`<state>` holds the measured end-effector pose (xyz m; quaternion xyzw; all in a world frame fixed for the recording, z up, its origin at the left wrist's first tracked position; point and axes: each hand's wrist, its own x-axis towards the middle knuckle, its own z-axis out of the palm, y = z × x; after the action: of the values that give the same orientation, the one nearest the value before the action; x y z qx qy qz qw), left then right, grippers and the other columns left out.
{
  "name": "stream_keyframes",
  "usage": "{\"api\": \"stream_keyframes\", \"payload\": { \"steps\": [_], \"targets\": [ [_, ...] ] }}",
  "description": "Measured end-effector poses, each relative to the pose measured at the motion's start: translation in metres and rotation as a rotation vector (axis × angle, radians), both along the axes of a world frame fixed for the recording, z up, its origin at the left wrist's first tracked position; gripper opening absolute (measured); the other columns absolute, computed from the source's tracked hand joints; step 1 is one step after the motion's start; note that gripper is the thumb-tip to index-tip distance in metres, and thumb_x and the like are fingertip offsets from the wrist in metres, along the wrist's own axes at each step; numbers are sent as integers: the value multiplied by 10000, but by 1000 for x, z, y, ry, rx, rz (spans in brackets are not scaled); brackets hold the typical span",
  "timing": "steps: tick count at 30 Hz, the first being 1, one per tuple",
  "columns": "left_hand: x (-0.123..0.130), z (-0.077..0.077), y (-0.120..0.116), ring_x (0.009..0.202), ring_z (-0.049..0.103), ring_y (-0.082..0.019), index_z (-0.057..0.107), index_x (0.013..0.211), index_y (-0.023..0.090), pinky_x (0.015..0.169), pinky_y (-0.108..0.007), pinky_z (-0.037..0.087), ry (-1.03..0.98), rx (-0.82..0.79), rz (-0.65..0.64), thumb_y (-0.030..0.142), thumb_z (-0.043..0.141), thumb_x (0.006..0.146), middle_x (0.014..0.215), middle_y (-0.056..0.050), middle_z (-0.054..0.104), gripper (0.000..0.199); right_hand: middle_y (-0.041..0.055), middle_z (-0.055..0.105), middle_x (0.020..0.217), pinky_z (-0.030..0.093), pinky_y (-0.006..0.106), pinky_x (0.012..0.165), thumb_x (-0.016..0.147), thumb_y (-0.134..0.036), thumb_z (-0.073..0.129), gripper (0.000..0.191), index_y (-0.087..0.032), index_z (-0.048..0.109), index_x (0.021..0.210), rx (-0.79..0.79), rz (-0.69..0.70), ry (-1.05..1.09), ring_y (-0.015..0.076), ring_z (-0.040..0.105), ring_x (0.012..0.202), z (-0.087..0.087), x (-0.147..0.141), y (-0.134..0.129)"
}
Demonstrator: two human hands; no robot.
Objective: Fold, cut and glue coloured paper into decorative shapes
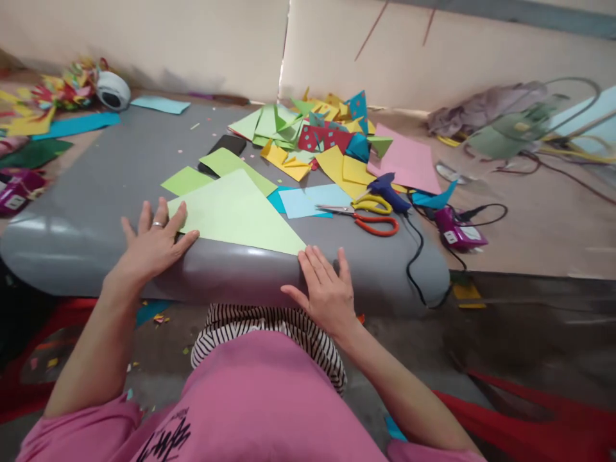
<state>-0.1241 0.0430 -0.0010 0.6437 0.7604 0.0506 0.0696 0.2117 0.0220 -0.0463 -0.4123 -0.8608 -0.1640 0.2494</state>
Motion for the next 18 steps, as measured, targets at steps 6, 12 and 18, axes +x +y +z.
{"api": "stream_keyframes", "payload": {
  "steps": [6,12,18],
  "targets": [
    [-1,-1,-19,1542,119,-501,290,1594,151,1147,-797,100,18,414,54,468,361,1037,1686,-230,199,644,201,717,1266,287,584,1209,971,-452,629,519,-77,628,1330,33,22,26,296,672,1197,1,2,6],
    [47,-19,-31,1385,534,-335,622,1363,232,1156,-566,389,3,404,-618,283,608,931,1433,-135,631,435,-16,757,840,340,439,1194,936,-97,636,109,-197,679,928,145,200,33,119,703,814,30,9,9],
    [41,36,-6,981,724,-243,776,1081,268,836,-356,559,-470,650,-242,384,553,951,1071,-51,798,283,91,721,1175,496,441,1037,918,-285,705,432,-237,571,1327,262,175,309,239,670,1112,126,15,41]
  ]
}}
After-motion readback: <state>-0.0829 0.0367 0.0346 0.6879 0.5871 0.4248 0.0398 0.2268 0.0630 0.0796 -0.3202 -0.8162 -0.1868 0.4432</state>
